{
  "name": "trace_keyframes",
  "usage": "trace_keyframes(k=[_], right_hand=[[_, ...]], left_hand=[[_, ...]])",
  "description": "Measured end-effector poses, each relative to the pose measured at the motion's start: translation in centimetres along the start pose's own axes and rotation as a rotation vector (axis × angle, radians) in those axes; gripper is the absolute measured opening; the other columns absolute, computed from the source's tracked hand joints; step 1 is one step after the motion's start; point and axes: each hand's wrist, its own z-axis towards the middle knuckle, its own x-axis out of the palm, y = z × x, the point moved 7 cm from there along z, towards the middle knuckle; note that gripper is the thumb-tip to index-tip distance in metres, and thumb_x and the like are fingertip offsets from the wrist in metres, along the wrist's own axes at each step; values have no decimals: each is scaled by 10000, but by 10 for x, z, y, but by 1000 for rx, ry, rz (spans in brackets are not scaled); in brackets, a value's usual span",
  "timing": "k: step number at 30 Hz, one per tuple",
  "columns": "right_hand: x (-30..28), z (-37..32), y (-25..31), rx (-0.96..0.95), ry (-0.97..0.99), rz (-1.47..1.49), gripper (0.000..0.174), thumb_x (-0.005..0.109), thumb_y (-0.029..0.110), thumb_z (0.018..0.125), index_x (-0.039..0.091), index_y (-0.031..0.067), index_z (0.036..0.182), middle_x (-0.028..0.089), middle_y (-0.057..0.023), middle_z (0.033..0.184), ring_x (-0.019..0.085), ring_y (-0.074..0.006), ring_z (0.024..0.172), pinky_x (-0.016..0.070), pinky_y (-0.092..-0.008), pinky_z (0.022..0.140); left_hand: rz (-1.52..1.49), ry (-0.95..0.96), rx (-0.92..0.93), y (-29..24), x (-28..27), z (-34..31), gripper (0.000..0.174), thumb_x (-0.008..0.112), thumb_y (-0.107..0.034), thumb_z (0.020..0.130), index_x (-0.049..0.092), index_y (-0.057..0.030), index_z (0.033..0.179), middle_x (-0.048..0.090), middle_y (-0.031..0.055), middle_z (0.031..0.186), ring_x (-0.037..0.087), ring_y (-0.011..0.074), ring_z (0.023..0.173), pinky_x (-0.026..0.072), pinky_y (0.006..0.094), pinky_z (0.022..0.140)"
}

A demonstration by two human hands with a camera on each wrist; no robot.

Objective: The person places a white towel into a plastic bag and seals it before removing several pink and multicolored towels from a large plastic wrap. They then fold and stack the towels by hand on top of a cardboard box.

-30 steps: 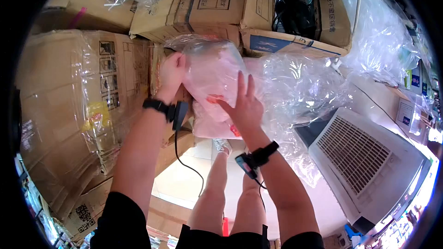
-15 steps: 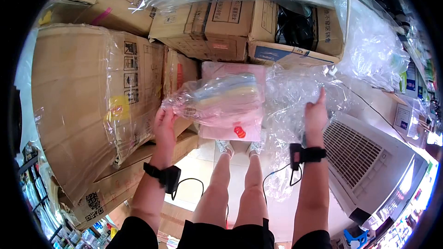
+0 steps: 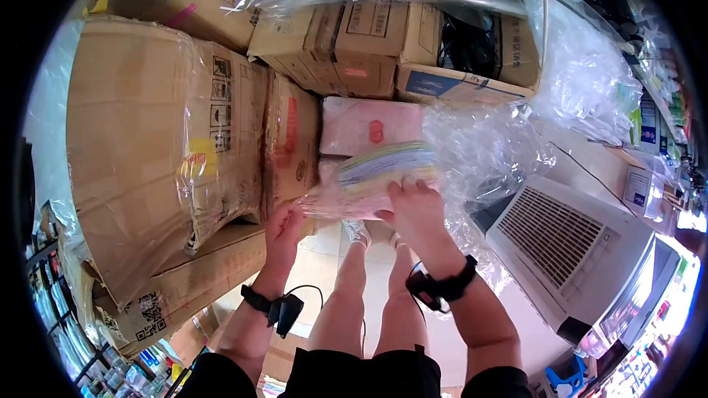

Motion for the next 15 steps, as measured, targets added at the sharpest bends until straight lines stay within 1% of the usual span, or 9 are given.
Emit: trace_keyframes(k=[1, 3, 7, 9, 10, 11, 13, 14, 15], right_hand=[[4, -9, -8, -1, 4, -7, 445, 675, 361, 639, 565, 78, 965, 546, -68, 859, 563, -245, 770, 465, -328, 621], [3, -30, -9, -160, -134, 58, 256, 686, 285, 639, 581, 68, 726, 542, -69, 808, 545, -251, 698, 455, -340, 588], [-14, -55, -5, -137, -147, 147, 221, 687, 236, 656, 554, 62, 623, 529, -73, 714, 526, -257, 630, 437, -354, 556], [-23, -67, -14, 1, -205, 248, 228, 681, 239, 684, 555, 55, 636, 500, -78, 623, 510, -258, 575, 417, -356, 520], [-19, -74, -24, 146, -142, 226, 264, 657, 266, 722, 545, 46, 629, 510, -92, 638, 528, -253, 585, 427, -353, 522], [-21, -78, -28, 147, -141, 226, 264, 657, 266, 722, 545, 46, 629, 510, -92, 638, 528, -253, 585, 427, -353, 522], [-24, -92, -60, 522, -201, 273, 242, 648, 215, 755, 581, 21, 883, 551, -83, 688, 544, -229, 603, 443, -327, 549], [-24, -93, -57, 519, -200, 272, 242, 648, 215, 755, 581, 21, 883, 551, -83, 688, 544, -229, 603, 443, -327, 549], [-32, -101, -57, 554, -368, 419, 347, 647, 183, 759, 513, 12, 1029, 557, -77, 705, 545, -206, 613, 452, -314, 575]], left_hand=[[-43, -6, -45, 7, -3, -2, 196, 500, -65, 857, 546, 17, 1029, 564, 46, 891, 497, 83, 811, 395, 219, 732], [3, 23, -13, 12, -3, -6, 206, 497, -59, 856, 545, 13, 1043, 573, 58, 906, 511, 100, 812, 398, 224, 740], [131, 100, 111, -5, 0, -11, 179, 505, -41, 836, 557, 4, 1001, 580, 93, 920, 534, 154, 820, 400, 241, 751], [174, 154, 135, 4, -3, -20, 159, 519, -43, 817, 559, 1, 965, 586, 95, 931, 543, 175, 826, 406, 257, 752], [216, 206, 162, 6, -2, -25, 140, 534, -45, 798, 562, -3, 929, 592, 98, 943, 551, 197, 831, 412, 273, 753], [216, 207, 161, 3, 1, -27, 140, 534, -45, 798, 562, -3, 929, 592, 98, 943, 551, 197, 831, 412, 273, 753], [361, 319, 256, -11, 21, -37, 123, 547, -51, 764, 559, -16, 881, 599, 97, 988, 558, 244, 852, 418, 317, 757], [387, 374, 279, -19, 31, -41, 139, 546, -58, 755, 569, -34, 890, 595, 90, 1025, 550, 278, 848, 415, 345, 749], [352, 430, 335, -24, 49, -50, 138, 546, -60, 759, 572, -44, 894, 590, 94, 1033, 546, 276, 817, 412, 344, 724]])
